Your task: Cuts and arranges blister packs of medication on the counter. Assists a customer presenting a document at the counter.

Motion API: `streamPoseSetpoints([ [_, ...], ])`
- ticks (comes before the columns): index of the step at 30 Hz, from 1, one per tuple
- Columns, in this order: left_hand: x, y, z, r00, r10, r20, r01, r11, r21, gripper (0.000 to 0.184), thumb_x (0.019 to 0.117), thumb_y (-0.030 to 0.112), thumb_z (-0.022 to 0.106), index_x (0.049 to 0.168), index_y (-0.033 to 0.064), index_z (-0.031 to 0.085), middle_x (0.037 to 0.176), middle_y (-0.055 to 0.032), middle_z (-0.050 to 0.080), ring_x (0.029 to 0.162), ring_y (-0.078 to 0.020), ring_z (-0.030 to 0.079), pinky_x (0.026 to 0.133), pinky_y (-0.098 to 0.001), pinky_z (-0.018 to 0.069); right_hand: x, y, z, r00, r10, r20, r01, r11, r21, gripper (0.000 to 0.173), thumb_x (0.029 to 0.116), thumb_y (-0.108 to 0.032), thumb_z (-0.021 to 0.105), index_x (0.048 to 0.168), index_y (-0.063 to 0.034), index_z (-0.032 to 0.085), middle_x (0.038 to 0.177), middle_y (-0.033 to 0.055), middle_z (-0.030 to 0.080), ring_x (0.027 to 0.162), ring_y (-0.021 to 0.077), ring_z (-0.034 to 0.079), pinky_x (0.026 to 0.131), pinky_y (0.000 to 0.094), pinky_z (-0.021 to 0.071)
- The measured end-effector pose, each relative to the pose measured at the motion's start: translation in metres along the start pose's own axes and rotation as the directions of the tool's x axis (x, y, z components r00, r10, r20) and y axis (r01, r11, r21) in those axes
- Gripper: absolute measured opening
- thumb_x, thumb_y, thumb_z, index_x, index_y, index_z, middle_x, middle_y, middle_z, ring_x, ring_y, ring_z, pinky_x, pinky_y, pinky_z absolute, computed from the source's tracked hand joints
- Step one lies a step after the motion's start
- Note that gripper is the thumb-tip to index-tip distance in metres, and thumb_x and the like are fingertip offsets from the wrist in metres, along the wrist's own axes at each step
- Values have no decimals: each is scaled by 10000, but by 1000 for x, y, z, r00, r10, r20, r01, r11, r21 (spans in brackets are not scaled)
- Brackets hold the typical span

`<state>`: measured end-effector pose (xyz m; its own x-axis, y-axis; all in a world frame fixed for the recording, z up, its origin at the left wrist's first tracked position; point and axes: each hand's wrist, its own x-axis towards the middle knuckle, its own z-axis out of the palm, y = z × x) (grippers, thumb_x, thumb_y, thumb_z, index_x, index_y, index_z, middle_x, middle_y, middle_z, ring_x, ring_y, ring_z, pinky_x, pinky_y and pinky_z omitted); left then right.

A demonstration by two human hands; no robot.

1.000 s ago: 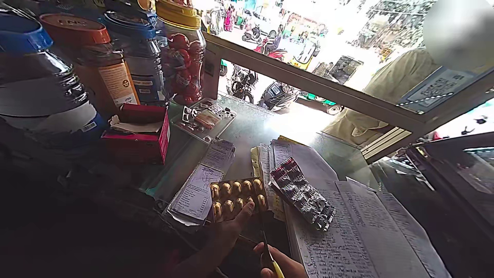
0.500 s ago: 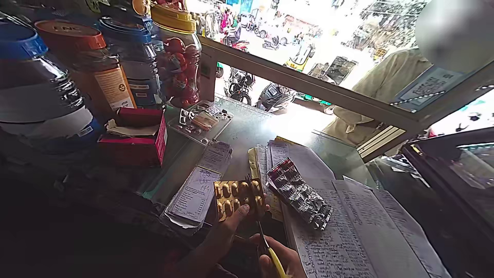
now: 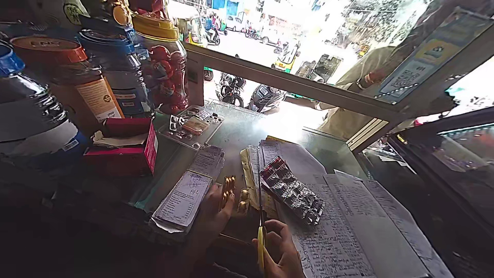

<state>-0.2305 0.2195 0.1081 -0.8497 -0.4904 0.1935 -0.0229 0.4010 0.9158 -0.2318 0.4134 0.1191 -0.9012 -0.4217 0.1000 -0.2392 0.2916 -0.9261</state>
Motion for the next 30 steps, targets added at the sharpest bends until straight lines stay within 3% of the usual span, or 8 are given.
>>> streamPoseSetpoints([
  [3,4,6,2,996,51,-71,-40,989,145,294,965,133,627,1130,-105,676,1051,-235,668,972,-297,672,881,-436,534,-1,-2,0,998,-39,-40,32,985,-171,502,892,-119,685,1329,48,503,812,12,700,644,54,651,607,243,557],
  [7,7,6,-3,989,-7,-148,39,976,216,613,880,130,758,1400,-68,498,1051,-244,716,947,-362,721,847,-520,559,6,-6,1,970,-227,-83,154,844,-515,440,878,-199,705,1249,31,656,823,100,716,606,185,662,551,345,546],
  [13,8,3,-3,969,-30,-245,107,946,306,831,850,184,815,1502,-42,353,1055,-278,700,923,-444,708,815,-589,541,24,-5,14,936,-344,-75,155,594,-789,299,825,-187,768,1092,-52,788,824,152,716,628,287,704,503,405,547],
  [16,5,-2,1,952,53,-301,64,928,368,1009,835,232,824,1559,-105,208,732,-172,631,583,-286,614,598,-458,512,33,-8,20,931,-341,-130,69,516,-854,284,838,-168,792,1078,-15,785,920,208,721,738,335,726,558,412,569],
  [19,-2,-2,-4,954,76,-289,55,905,421,1053,848,288,807,1570,-120,159,579,-80,541,461,-204,522,517,-407,467,29,-17,8,881,-438,-180,70,497,-865,274,866,-179,762,1082,-12,778,1068,195,737,938,331,742,674,391,605],
  [22,-14,-3,-14,930,226,-292,-80,896,437,805,870,302,737,1475,-120,415,503,14,436,384,-99,379,412,-291,354,16,-34,-25,854,-481,-198,87,508,-857,273,928,-208,683,1103,-21,778,1072,166,749,955,328,742,720,421,605],
  [27,-5,8,1,870,486,-80,-467,865,184,287,969,232,593,1110,38,750,745,-23,696,607,-53,632,565,-190,522,33,-38,-81,892,-439,-107,141,496,-857,349,946,-263,654,1138,12,750,1120,210,731,975,406,721,736,522,584],
  [30,18,30,27,910,399,111,-412,899,148,405,985,226,628,1274,-55,661,1164,-225,706,1024,-308,718,871,-423,590,68,-37,-94,972,-232,15,151,579,-801,516,951,-344,701,1292,42,661,1304,253,651,1179,437,642,927,582,528],
])
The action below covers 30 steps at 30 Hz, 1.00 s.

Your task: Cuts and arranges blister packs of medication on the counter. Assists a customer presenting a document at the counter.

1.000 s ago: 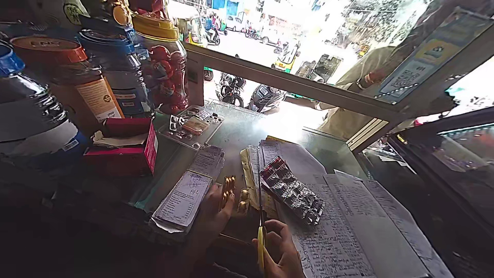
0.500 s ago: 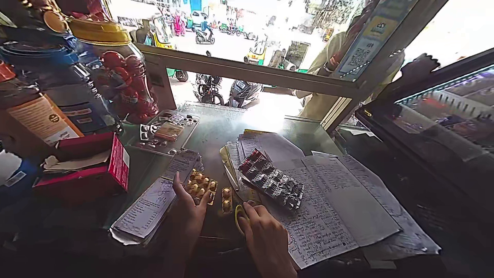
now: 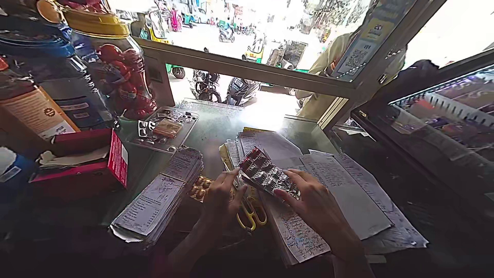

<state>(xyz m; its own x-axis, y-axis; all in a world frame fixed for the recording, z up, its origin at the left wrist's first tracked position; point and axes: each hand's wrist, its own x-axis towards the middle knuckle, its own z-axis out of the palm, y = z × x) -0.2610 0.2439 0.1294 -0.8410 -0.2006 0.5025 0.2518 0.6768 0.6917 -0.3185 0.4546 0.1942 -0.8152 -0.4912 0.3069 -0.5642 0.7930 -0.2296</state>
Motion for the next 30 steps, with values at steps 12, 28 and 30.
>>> streamPoseSetpoints([
  [12,30,20,14,950,-270,159,289,950,-117,506,959,292,708,1303,-59,587,1369,-236,588,1264,-348,571,1060,-476,444,19,14,34,997,-24,69,8,974,226,813,715,-332,875,1387,1,560,1373,290,550,1201,436,590,946,570,503],
  [28,8,29,56,943,181,-279,-216,971,-101,126,915,84,646,921,-15,724,943,-123,760,795,-156,735,708,-268,587,-27,22,49,985,50,-166,-17,980,198,763,661,-436,844,1289,-54,641,1343,208,621,1170,421,624,851,652,484],
  [30,11,30,55,907,144,-396,-179,983,-52,169,941,109,614,880,-36,674,653,-70,621,553,-79,579,553,-193,476,-31,25,48,987,65,-147,-36,981,191,737,680,-431,844,1298,-82,648,1357,207,614,1177,434,619,845,670,473],
])
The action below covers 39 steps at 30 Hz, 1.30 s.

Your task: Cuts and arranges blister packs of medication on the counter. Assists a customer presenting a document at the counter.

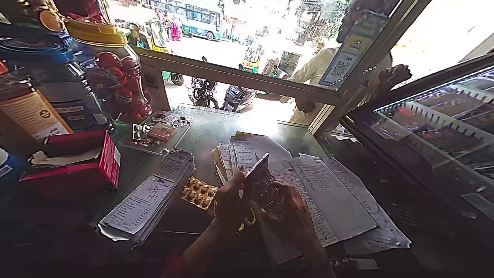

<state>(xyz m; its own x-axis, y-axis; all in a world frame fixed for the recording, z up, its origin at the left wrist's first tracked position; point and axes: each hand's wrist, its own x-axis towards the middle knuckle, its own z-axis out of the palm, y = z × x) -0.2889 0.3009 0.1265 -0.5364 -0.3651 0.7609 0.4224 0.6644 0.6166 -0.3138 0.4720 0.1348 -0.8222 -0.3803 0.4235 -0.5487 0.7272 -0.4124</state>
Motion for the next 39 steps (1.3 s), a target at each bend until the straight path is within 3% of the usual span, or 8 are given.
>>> streamPoseSetpoints([
  [6,22,-5,-39,960,-67,-273,18,984,-179,117,973,102,607,930,38,519,745,116,586,704,137,573,684,-83,508,-6,12,1,1000,15,20,-14,999,-42,633,755,-459,777,1253,-80,684,1408,231,580,1224,450,595,902,672,465],
  [10,2,-11,-69,939,243,-244,-312,900,-305,103,1024,191,617,1117,209,658,1110,134,751,1035,1,710,890,-193,593,-10,2,-7,989,-66,-135,60,997,-49,749,785,-530,755,1272,33,668,1391,304,579,1319,530,515,1038,735,365],
  [14,-26,-11,-97,799,601,-35,-572,739,-355,87,1053,169,556,1011,144,628,1150,38,727,1181,-91,647,1063,-283,478,-27,-25,-22,979,-172,-107,202,868,454,846,813,-581,744,1398,2,560,1287,58,693,1093,36,677,845,195,590],
  [18,-40,0,-107,796,604,27,-473,651,-594,83,974,45,659,892,50,671,998,-31,743,1089,-111,681,1053,-281,482,-34,-50,-5,968,-189,-164,250,750,613,518,880,-106,712,1377,-15,598,1249,47,697,984,-14,691,803,144,585],
  [21,-40,-7,-114,777,621,104,-408,623,-667,111,969,10,651,859,25,659,958,-66,747,1072,-132,696,1053,-296,485,-32,-58,-2,994,-105,-35,79,442,894,380,1087,-229,458,1412,-36,497,1164,-74,742,1016,12,710,889,202,599],
  [24,-40,-18,-119,769,615,175,-313,601,-736,123,958,-10,659,836,4,657,949,-83,754,1069,-153,706,1069,-322,491,-32,-60,3,987,-66,145,-134,145,980,601,1054,-373,516,1489,24,392,1221,13,720,1073,107,718,918,292,611],
  [28,-42,-26,-129,867,476,151,-197,603,-773,217,1031,155,592,829,85,627,848,7,739,978,-69,712,1075,-281,477,-40,-75,14,994,-46,104,-88,260,962,607,969,-49,640,1488,77,350,1158,-5,748,951,60,738,842,230,620],
  [39,-40,-38,-125,891,438,118,-65,381,-922,220,1048,183,558,878,61,628,872,-21,734,1017,-94,704,1121,-322,437,-44,-78,14,989,-67,129,-114,199,973,456,1022,-76,556,1459,17,464,1271,-1,706,1059,82,715,907,254,606],
])
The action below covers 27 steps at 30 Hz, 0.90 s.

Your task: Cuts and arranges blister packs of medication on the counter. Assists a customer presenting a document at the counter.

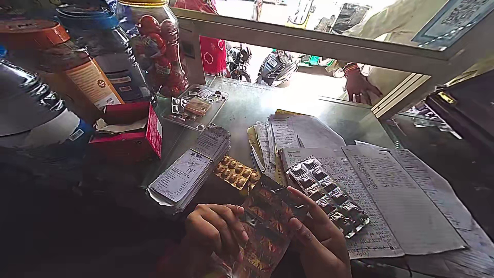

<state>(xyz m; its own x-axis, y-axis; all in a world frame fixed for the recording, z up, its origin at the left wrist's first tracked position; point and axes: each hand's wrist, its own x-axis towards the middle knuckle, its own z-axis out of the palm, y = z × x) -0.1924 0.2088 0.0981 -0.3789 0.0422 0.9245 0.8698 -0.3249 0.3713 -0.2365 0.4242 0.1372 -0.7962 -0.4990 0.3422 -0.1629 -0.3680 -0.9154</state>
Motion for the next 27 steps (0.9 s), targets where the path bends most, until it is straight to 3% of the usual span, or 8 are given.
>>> streamPoseSetpoints([
  [6,-1,-1,1,1000,-11,-7,11,999,-33,186,1036,160,574,888,65,635,891,-17,739,1032,-95,701,1125,-327,436,-1,-2,-2,999,26,-30,-23,996,82,388,1038,-127,532,1410,-20,558,1266,1,710,1085,90,707,911,268,603],
  [12,-2,-3,-2,999,-33,-15,31,997,-75,201,1046,178,558,911,63,653,924,-7,752,1074,-92,693,1154,-339,411,-1,-1,-5,998,-12,-55,12,1000,0,353,1013,-105,579,1347,2,611,1212,20,738,1081,90,709,941,258,586],
  [15,-4,-5,-4,999,-30,-29,29,999,-32,174,1042,182,567,948,78,670,982,9,753,1141,-92,667,1172,-348,389,-1,0,-5,996,-26,-81,25,999,-20,342,978,-57,608,1313,10,631,1157,22,756,1013,83,727,881,240,603],
  [18,-10,-7,-7,990,-49,-134,62,994,91,156,1035,230,589,1055,136,712,1151,31,743,1252,-108,618,1163,-335,405,1,0,-4,993,-45,-112,43,999,-17,308,952,-13,631,1259,-22,660,1086,10,770,915,82,747,776,244,635],
  [20,-11,-8,-5,944,-127,-304,188,966,179,246,1037,335,569,1181,198,712,1258,43,713,1262,-110,617,1096,-293,481,5,2,-3,977,-102,-186,99,995,-27,262,948,-23,650,1204,-68,687,1030,3,775,853,86,752,729,251,644],
  [23,-6,-6,-6,786,-334,-521,392,920,3,322,1042,324,548,1265,149,700,1267,-1,707,1196,-119,654,1039,-290,526,14,2,-3,915,-252,-315,211,964,-161,204,958,-119,686,1153,-181,676,1013,-52,775,884,83,755,779,265,649],
  [25,-4,-3,-9,699,-484,-526,519,850,-92,373,1036,388,544,1190,93,713,1186,-47,734,1120,-150,691,992,-305,555,22,4,-3,873,-363,-327,277,919,-281,191,960,-145,695,1127,-228,655,1022,-92,768,930,73,748,837,262,640],
  [27,-5,2,-11,691,-623,-367,617,773,-150,571,1016,582,454,1123,101,741,1067,-40,766,989,-140,736,901,-291,597,27,9,0,853,-450,-264,343,865,-366,184,960,-145,697,1107,-254,672,1056,-109,762,975,70,741,880,253,629],
])
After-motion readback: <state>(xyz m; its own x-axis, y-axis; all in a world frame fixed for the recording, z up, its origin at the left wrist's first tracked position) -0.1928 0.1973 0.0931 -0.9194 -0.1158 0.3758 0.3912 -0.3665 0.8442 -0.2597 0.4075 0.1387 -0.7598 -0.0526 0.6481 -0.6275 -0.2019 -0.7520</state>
